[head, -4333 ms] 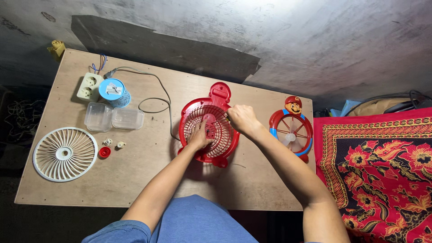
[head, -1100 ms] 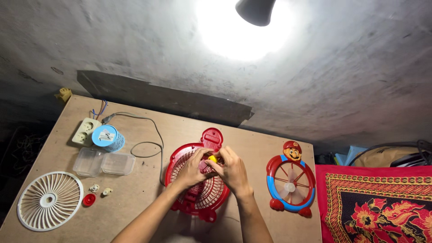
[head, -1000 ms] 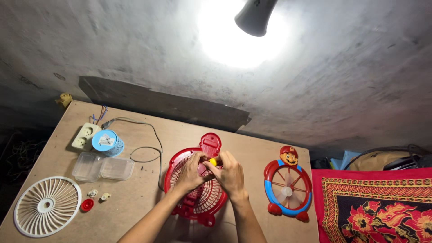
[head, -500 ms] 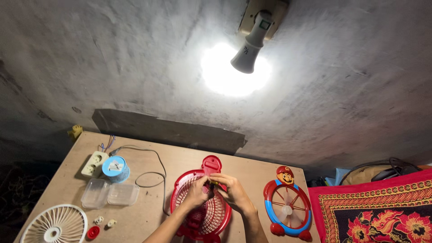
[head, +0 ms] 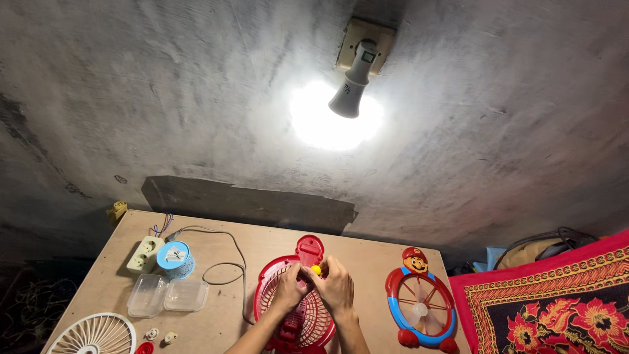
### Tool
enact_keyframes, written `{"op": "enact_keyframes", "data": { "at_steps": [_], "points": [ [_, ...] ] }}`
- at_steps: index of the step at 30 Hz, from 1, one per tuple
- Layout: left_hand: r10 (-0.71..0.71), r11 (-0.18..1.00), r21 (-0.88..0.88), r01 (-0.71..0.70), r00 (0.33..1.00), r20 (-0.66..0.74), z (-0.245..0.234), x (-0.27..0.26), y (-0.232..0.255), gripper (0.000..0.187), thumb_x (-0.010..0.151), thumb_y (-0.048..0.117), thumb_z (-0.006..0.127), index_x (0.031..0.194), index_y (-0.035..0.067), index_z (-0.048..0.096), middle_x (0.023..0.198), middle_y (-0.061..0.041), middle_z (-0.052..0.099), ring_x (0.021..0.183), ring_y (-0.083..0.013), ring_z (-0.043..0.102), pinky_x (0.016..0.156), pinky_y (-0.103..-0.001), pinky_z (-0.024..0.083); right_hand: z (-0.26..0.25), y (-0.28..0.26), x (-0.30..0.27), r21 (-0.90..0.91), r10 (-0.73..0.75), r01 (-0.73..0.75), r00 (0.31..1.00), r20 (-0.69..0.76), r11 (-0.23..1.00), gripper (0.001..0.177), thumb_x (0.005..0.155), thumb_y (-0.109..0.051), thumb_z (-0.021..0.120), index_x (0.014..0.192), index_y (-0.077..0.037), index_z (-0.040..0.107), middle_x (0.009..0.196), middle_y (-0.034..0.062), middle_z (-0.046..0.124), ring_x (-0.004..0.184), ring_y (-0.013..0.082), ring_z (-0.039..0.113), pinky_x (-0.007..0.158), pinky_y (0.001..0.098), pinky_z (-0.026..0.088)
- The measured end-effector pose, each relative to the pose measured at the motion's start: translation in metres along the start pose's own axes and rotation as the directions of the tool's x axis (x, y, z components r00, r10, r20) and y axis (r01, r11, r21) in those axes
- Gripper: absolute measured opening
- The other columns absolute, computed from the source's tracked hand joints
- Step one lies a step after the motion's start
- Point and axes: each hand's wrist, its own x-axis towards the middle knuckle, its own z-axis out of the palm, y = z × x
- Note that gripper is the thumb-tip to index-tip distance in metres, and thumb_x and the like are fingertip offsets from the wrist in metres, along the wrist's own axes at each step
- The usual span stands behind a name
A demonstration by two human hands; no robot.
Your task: The person uses a screwdriver to tighten screws on the internal motor housing of a red toy fan. They repeatedly adjust the fan's position and re-apply the screwdriver to secure the components.
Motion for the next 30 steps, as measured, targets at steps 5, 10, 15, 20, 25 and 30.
{"op": "enact_keyframes", "data": {
  "at_steps": [5,10,15,20,25,30],
  "points": [
    [-0.087,0.987,-0.12,0.102,0.988,0.125,0.002,0.002,-0.009,0.026,0.077,0.008,0.074,0.101,0.004,0.064,0.091,-0.014,0.073,0.083,-0.0297,0.075,0.078,-0.04,0.058,-0.012,0.016,0.0,0.247,-0.458,0.453,0.888,-0.041,0.856,0.045,0.085,-0.008,0.076,0.126,0.006,0.067,0.124,0.0242,0.071,0.113,0.0374,0.07,0.095,0.0429,0.054],
    [0.014,0.987,-0.163,0.013,0.986,0.165,-0.003,0.004,-0.005,0.04,0.075,0.012,0.076,0.114,0.006,0.07,0.102,-0.014,0.076,0.096,-0.0274,0.075,0.085,-0.039,0.058,-0.015,0.024,0.005,0.354,-0.415,0.335,0.892,0.181,0.873,0.038,0.083,-0.004,0.075,0.121,-0.001,0.073,0.12,0.0164,0.075,0.108,0.0284,0.075,0.094,0.0352,0.059],
    [0.195,0.967,-0.178,-0.184,0.98,0.043,-0.005,-0.004,0.001,0.062,0.071,0.011,0.082,0.129,0.003,0.059,0.115,-0.02,0.069,0.106,-0.0329,0.068,0.09,-0.041,0.053,-0.015,0.009,-0.001,0.147,-0.146,0.128,0.982,0.123,0.981,0.025,0.082,-0.019,0.082,0.097,-0.002,0.074,0.088,0.0127,0.07,0.076,0.0234,0.072,0.067,0.0358,0.06],
    [0.012,0.997,-0.074,-0.011,1.0,0.002,0.011,-0.003,-0.007,0.044,0.075,0.012,0.082,0.112,0.005,0.06,0.103,-0.014,0.071,0.097,-0.028,0.073,0.086,-0.038,0.057,-0.012,-0.007,-0.002,-0.004,-0.064,0.064,0.998,0.019,0.998,0.04,0.078,-0.032,0.088,0.088,0.0,0.067,0.081,0.0121,0.069,0.068,0.0257,0.069,0.062,0.0404,0.056],
    [-0.036,0.995,-0.086,0.041,0.998,0.061,0.016,0.002,-0.022,0.031,0.078,0.011,0.081,0.102,0.003,0.064,0.094,-0.014,0.073,0.09,-0.0278,0.075,0.081,-0.038,0.058,-0.018,0.005,0.003,0.13,-0.278,0.273,0.96,0.028,0.953,0.038,0.084,-0.02,0.08,0.112,0.002,0.069,0.108,0.0196,0.072,0.097,0.0311,0.072,0.085,0.0391,0.057],
    [0.009,0.982,-0.188,0.013,0.993,0.117,0.01,0.002,-0.018,0.033,0.079,0.012,0.079,0.109,0.007,0.068,0.097,-0.013,0.076,0.093,-0.0271,0.076,0.082,-0.037,0.058,-0.022,0.027,0.009,0.371,-0.397,0.304,0.894,0.208,0.878,0.043,0.084,-0.005,0.071,0.126,-0.001,0.07,0.126,0.0183,0.072,0.114,0.0308,0.072,0.098,0.0355,0.055]
  ]
}}
